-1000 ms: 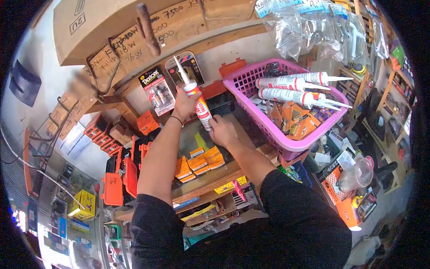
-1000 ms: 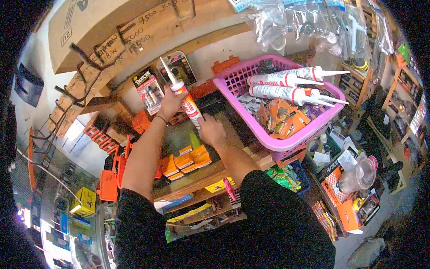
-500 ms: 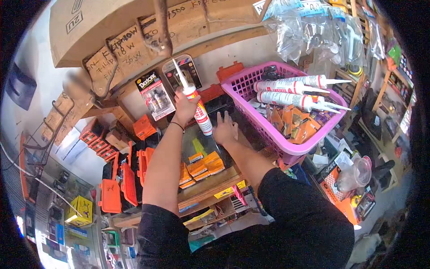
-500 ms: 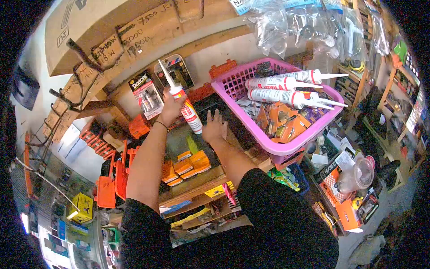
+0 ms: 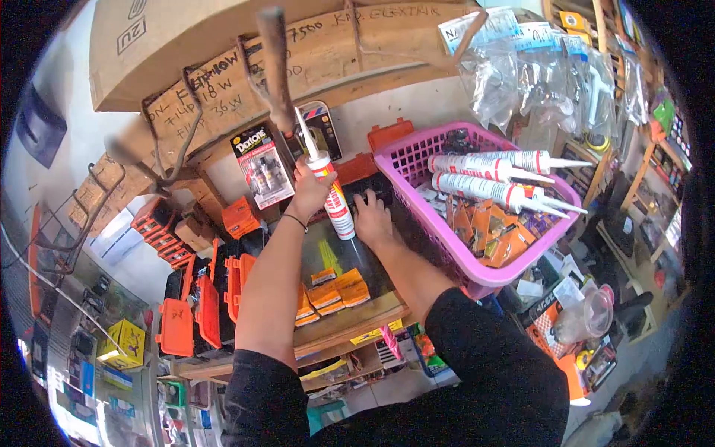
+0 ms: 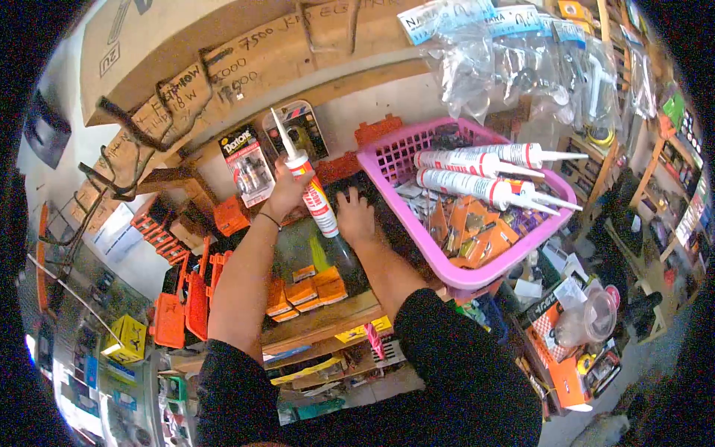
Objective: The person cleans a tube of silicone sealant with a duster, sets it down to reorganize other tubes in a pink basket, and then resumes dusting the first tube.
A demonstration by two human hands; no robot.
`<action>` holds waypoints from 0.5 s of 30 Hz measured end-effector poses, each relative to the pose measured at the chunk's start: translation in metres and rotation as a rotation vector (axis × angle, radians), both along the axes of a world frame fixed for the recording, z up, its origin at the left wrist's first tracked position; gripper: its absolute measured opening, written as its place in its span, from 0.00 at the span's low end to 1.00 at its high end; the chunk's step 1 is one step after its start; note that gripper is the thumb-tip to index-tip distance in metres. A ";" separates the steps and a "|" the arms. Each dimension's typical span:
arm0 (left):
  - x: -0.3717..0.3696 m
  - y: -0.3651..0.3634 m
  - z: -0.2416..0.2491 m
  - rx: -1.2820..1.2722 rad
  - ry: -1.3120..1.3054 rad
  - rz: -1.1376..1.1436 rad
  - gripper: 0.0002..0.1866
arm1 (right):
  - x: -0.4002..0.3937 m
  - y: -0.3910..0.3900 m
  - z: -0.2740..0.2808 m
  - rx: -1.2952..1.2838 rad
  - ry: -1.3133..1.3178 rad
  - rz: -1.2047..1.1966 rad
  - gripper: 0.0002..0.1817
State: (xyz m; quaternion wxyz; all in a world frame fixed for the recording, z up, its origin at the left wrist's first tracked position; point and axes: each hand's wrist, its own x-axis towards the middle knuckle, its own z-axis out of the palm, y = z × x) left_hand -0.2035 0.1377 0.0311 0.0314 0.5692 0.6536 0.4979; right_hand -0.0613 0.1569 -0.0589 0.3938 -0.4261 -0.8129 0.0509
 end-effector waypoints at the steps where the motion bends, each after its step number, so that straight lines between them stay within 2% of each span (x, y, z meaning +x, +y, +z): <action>1: -0.003 0.003 -0.002 0.000 -0.048 -0.020 0.41 | 0.000 0.002 0.000 0.011 -0.005 0.009 0.19; 3: -0.004 0.004 -0.003 -0.003 -0.073 -0.042 0.41 | -0.002 0.003 -0.002 0.004 0.094 0.048 0.15; 6: 0.000 0.001 0.000 -0.014 -0.050 -0.032 0.42 | -0.004 0.006 -0.002 -0.025 0.105 0.049 0.13; 15: -0.010 0.005 -0.009 -0.030 -0.114 -0.083 0.41 | -0.004 0.006 -0.003 -0.052 0.088 0.049 0.13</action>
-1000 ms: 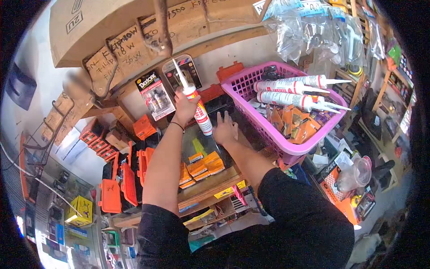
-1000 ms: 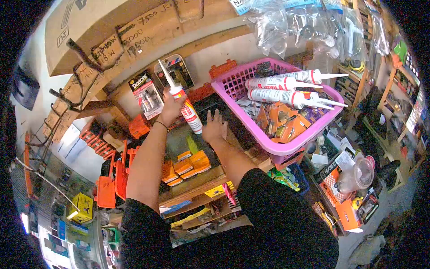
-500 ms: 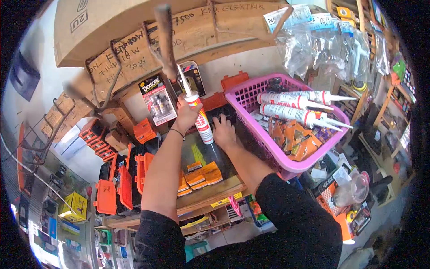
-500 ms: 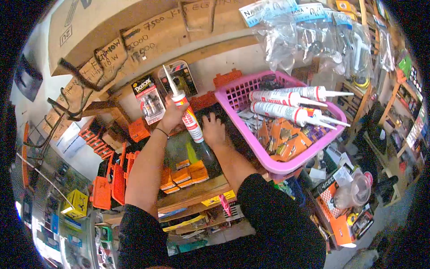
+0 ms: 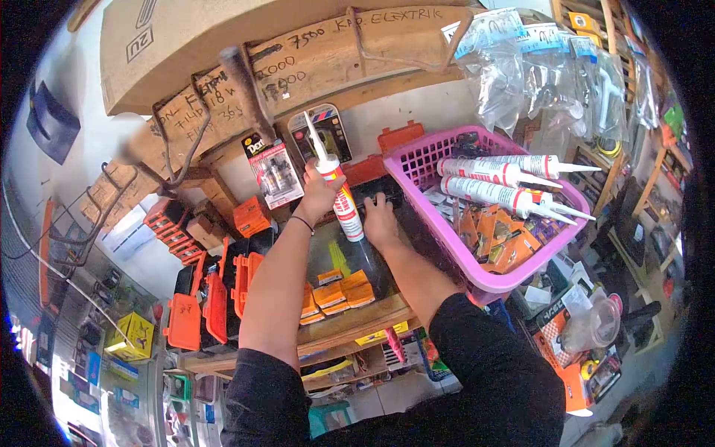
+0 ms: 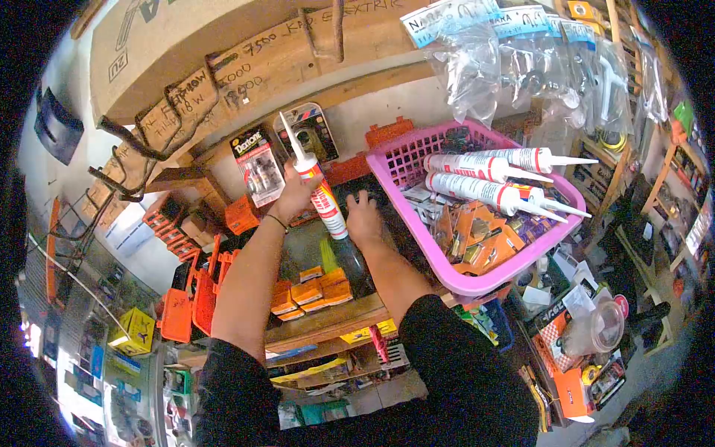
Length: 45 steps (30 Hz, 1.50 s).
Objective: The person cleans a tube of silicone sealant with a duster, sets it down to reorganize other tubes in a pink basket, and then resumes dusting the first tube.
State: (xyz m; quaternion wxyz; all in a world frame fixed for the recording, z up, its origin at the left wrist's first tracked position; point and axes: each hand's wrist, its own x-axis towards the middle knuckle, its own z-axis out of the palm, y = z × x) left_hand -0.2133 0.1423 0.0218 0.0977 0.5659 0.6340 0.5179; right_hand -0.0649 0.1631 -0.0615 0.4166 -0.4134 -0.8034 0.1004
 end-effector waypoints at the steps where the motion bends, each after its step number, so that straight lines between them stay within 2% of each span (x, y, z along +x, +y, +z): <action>1: 0.001 -0.001 0.000 0.002 0.000 0.000 0.40 | 0.000 0.000 -0.001 0.001 -0.001 -0.002 0.13; 4: 0.009 -0.006 0.011 0.004 0.074 0.056 0.40 | 0.000 0.001 -0.001 0.070 0.022 0.008 0.12; 7: 0.014 -0.018 0.023 -0.120 0.030 0.046 0.39 | 0.003 -0.001 0.001 0.044 -0.008 0.009 0.11; 11: 0.013 -0.032 0.025 -0.185 0.096 0.106 0.37 | 0.010 -0.008 0.005 0.038 0.058 0.062 0.12; 15: 0.013 -0.044 0.023 -0.091 -0.126 0.052 0.34 | 0.005 -0.003 -0.002 0.096 0.085 0.068 0.14; 18: 0.031 -0.059 0.026 0.113 0.105 0.163 0.32 | 0.004 -0.004 -0.003 0.087 0.101 0.059 0.14; 22: 0.048 -0.063 0.029 0.174 0.259 0.313 0.29 | 0.009 -0.005 0.002 0.069 0.084 0.092 0.12; 26: 0.059 -0.059 0.030 0.106 0.214 0.299 0.29 | 0.007 -0.006 0.000 0.045 0.063 0.074 0.12; 30: 0.067 -0.053 0.026 0.144 0.218 0.428 0.27 | 0.010 -0.006 0.004 0.046 0.032 0.043 0.14; 33: 0.080 -0.053 0.019 0.191 0.284 0.755 0.35 | 0.009 -0.004 0.004 0.040 0.074 0.023 0.14; 35: 0.089 -0.058 0.012 0.171 0.223 0.714 0.37 | 0.010 -0.003 0.003 0.026 0.082 0.037 0.15; 38: 0.093 -0.060 -0.005 0.359 0.526 0.774 0.32 | 0.012 -0.003 0.004 -0.001 0.077 0.053 0.15; 39: 0.097 -0.063 -0.007 0.356 0.539 0.771 0.32 | 0.012 -0.001 0.003 -0.003 0.058 0.054 0.15; 41: 0.106 -0.067 -0.012 0.497 0.881 0.709 0.27 | 0.011 -0.001 0.001 0.017 0.059 0.039 0.16; 42: 0.116 -0.066 -0.010 0.603 0.926 0.578 0.20 | 0.011 0.001 0.001 0.045 0.049 0.025 0.17; 43: 0.123 -0.059 -0.006 0.607 0.935 0.573 0.20 | 0.011 0.003 0.002 0.044 0.059 0.023 0.17; 45: 0.133 -0.046 0.000 0.400 0.900 0.348 0.16 | 0.010 0.005 -0.004 0.081 -0.017 0.016 0.19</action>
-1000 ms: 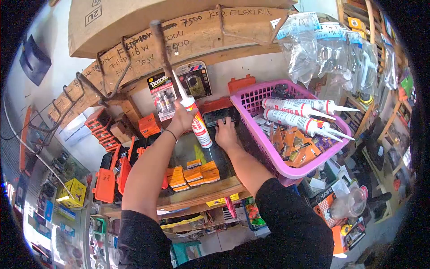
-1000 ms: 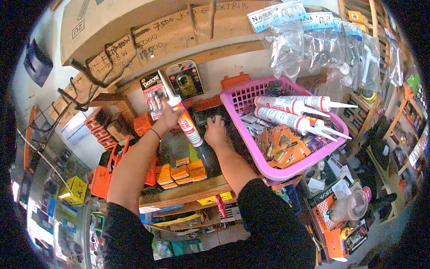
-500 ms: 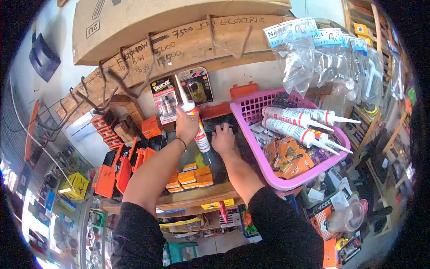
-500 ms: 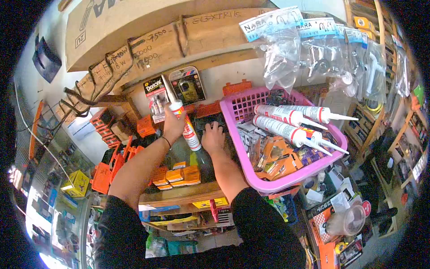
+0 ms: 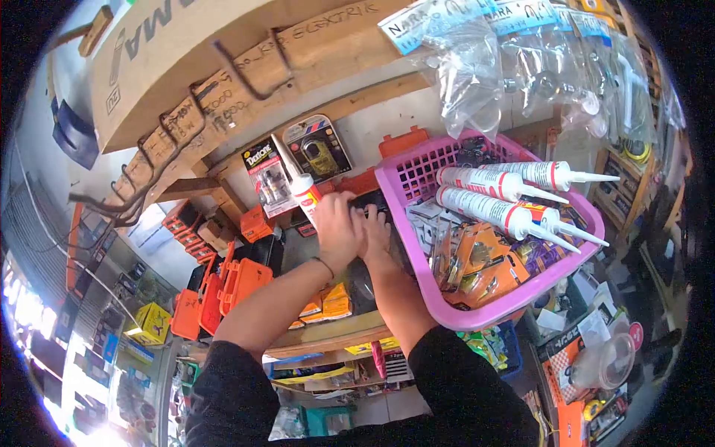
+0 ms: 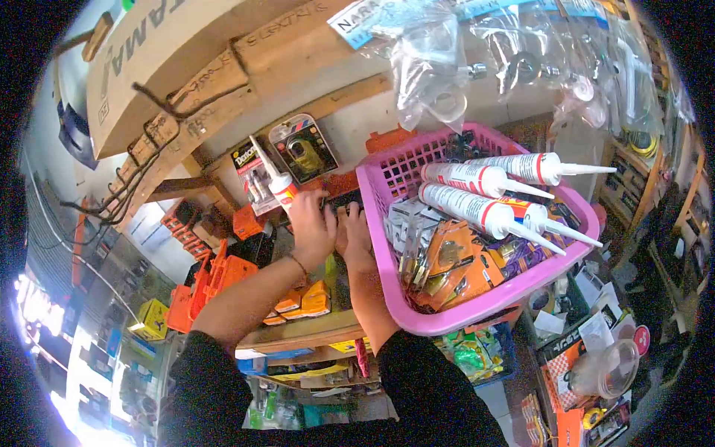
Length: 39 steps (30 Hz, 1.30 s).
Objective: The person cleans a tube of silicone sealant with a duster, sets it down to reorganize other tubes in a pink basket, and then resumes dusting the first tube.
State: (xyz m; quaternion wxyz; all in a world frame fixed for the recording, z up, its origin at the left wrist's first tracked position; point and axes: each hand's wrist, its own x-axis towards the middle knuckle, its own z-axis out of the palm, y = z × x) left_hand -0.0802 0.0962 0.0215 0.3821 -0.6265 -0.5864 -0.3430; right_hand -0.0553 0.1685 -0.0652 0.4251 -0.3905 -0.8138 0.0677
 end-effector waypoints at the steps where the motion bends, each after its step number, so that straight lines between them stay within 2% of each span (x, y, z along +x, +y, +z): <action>1: 0.004 0.010 0.007 -0.146 -0.064 0.069 0.14 | -0.004 0.006 -0.008 -0.048 0.096 0.044 0.20; 2: -0.002 0.024 0.009 -0.144 -0.049 0.060 0.14 | -0.010 0.010 -0.013 -0.046 0.110 0.035 0.20; 4: -0.028 0.061 0.001 -0.357 -0.130 0.118 0.15 | -0.025 0.016 -0.026 -0.104 0.289 0.035 0.20; 6: -0.048 0.089 -0.001 -0.374 -0.050 0.165 0.14 | -0.025 0.013 -0.022 -0.103 0.269 -0.018 0.20; 8: -0.058 0.110 0.005 -0.695 -0.164 0.359 0.11 | -0.010 0.007 -0.010 -0.041 0.084 -0.010 0.20; 9: -0.069 0.121 0.002 -0.694 -0.154 0.355 0.11 | -0.005 0.006 -0.006 -0.063 0.095 0.033 0.20; 11: -0.104 0.151 -0.011 -0.813 0.037 0.281 0.10 | -0.001 0.008 -0.002 -0.087 0.121 0.064 0.21; 12: -0.126 0.166 -0.021 -0.812 0.041 0.280 0.10 | -0.003 0.007 -0.004 -0.120 0.136 0.105 0.21; 13: -0.149 0.181 -0.033 -0.932 0.238 0.306 0.10 | -0.021 0.012 -0.016 -0.163 0.298 0.090 0.22; 15: -0.173 0.193 -0.042 -1.047 0.307 0.196 0.13 | -0.025 0.017 -0.022 -0.209 0.320 0.120 0.23; 16: -0.168 0.195 -0.050 -1.046 0.304 0.190 0.13 | -0.029 0.018 -0.026 -0.169 0.353 0.104 0.23; 18: -0.148 0.191 -0.043 -0.886 -0.019 0.364 0.21 | -0.028 0.020 -0.021 -0.118 0.391 0.084 0.23; 19: -0.132 0.177 -0.018 -1.080 0.161 0.239 0.27 | -0.020 0.013 -0.014 -0.113 0.311 0.077 0.23; 21: -0.136 0.192 -0.027 -1.088 0.157 0.241 0.27 | -0.007 0.002 -0.001 -0.113 0.231 0.070 0.23; 27: -0.143 0.222 -0.037 -1.108 0.112 0.221 0.26 | -0.017 0.005 -0.010 -0.268 0.401 0.163 0.24; 29: -0.144 0.228 -0.040 -1.107 0.102 0.230 0.26 | -0.053 0.013 -0.040 -0.085 0.726 0.132 0.26; 30: -0.145 0.231 -0.042 -1.105 0.101 0.237 0.26 | -0.040 0.010 -0.030 -0.083 0.721 0.132 0.26; 32: -0.148 0.235 -0.044 -1.101 0.094 0.247 0.26 | 0.004 -0.002 0.011 -0.255 0.397 0.136 0.27; 36: -0.168 0.243 -0.049 -1.110 0.104 0.271 0.25 | -0.008 0.000 0.000 -0.206 0.420 0.112 0.26; 39: -0.156 0.239 -0.048 -1.066 0.065 0.304 0.25 | -0.011 0.002 -0.004 -0.181 0.368 0.102 0.27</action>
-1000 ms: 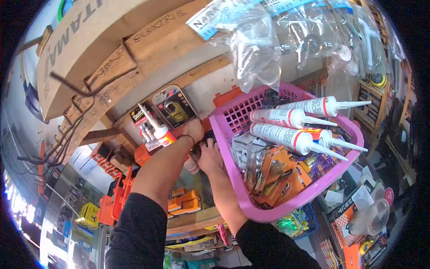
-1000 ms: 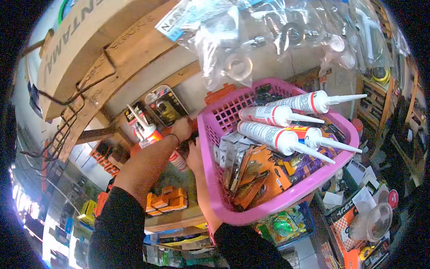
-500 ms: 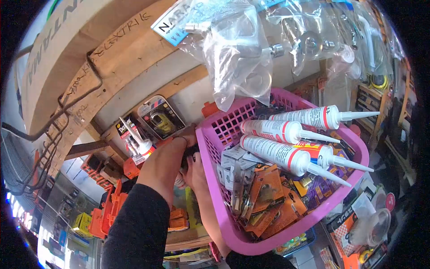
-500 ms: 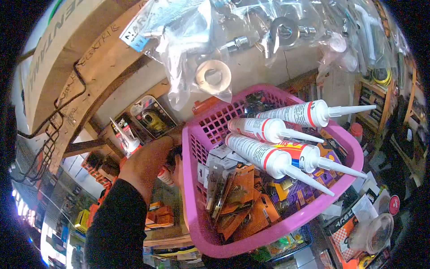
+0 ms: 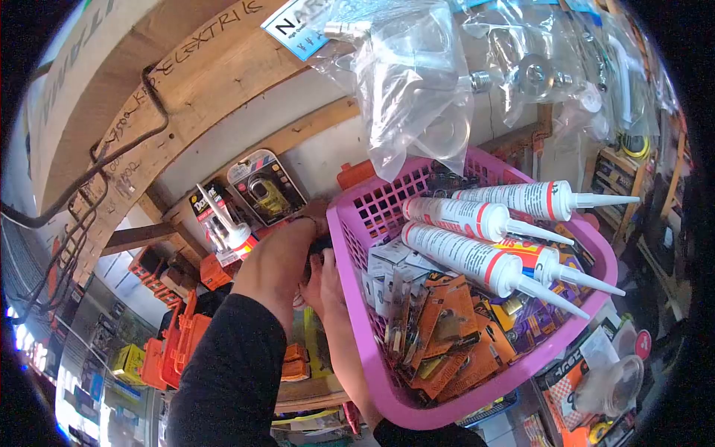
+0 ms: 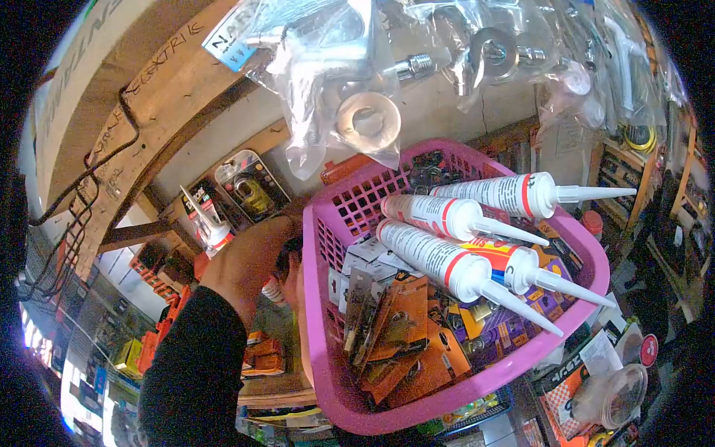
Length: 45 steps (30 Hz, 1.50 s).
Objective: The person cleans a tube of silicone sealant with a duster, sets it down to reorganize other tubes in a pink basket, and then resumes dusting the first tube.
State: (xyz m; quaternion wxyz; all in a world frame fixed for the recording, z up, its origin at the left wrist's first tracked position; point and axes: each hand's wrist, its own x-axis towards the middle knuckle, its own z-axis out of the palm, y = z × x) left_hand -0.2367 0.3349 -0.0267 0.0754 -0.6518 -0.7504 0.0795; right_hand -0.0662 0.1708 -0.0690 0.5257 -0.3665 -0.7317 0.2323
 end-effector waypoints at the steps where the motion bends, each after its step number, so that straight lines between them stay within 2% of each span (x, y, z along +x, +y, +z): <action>1: 0.008 -0.002 0.001 0.023 -0.009 0.020 0.25 | 0.007 -0.002 0.008 -0.011 -0.050 0.013 0.28; 6: 0.022 -0.004 0.005 0.075 -0.014 0.095 0.23 | 0.018 -0.004 0.019 -0.040 -0.205 0.064 0.32; 9: 0.031 -0.009 0.006 0.095 -0.021 0.147 0.23 | 0.017 -0.005 0.015 0.096 -0.100 -0.029 0.33; 12: 0.041 -0.015 0.012 0.095 -0.038 0.187 0.22 | 0.002 0.003 0.001 -0.063 -0.056 -0.008 0.34; 15: 0.066 -0.033 0.029 0.096 -0.061 0.250 0.22 | 0.005 0.000 0.007 -0.093 -0.040 0.022 0.34; 17: 0.087 -0.044 0.041 0.129 -0.084 0.310 0.21 | 0.026 -0.008 0.029 -0.127 -0.159 0.033 0.34; 19: 0.095 -0.046 0.044 0.240 -0.095 0.370 0.20 | 0.031 -0.010 0.031 -0.082 -0.155 0.011 0.34; 23: 0.100 -0.044 0.050 0.253 -0.172 0.526 0.21 | 0.023 -0.006 0.019 -0.059 -0.046 0.017 0.34; 25: 0.048 -0.014 0.023 0.163 0.001 0.175 0.25 | 0.014 -0.001 0.010 -0.074 0.060 0.045 0.34; 27: 0.025 -0.004 0.008 0.260 -0.043 0.155 0.23 | 0.012 -0.002 0.008 -0.074 0.114 0.061 0.34; 29: 0.019 -0.002 0.006 0.356 -0.089 0.128 0.22 | 0.012 -0.004 0.011 -0.074 -0.031 0.033 0.35; 32: 0.020 -0.001 0.005 0.337 -0.077 0.093 0.22 | 0.023 -0.012 0.028 -0.156 -0.057 0.065 0.37; 35: 0.030 -0.006 0.011 0.386 -0.028 0.151 0.21 | 0.028 -0.011 0.034 -0.169 -0.055 0.110 0.38; 37: 0.040 -0.011 0.023 0.262 -0.072 0.252 0.26 | 0.029 -0.012 0.035 -0.187 -0.052 0.162 0.38; 40: 0.072 -0.034 0.051 0.159 -0.149 0.238 0.24 | 0.022 -0.010 0.028 -0.194 -0.092 0.165 0.39; 42: 0.060 -0.025 0.044 0.223 -0.081 0.247 0.23 | 0.018 -0.006 0.022 -0.191 -0.130 0.147 0.39; 44: 0.049 -0.020 0.038 0.284 -0.006 0.264 0.21 | 0.018 -0.003 0.020 -0.057 -0.101 0.137 0.41; 45: 0.062 -0.029 0.048 0.276 -0.018 0.182 0.22 | 0.018 -0.002 0.022 -0.060 -0.098 0.144 0.41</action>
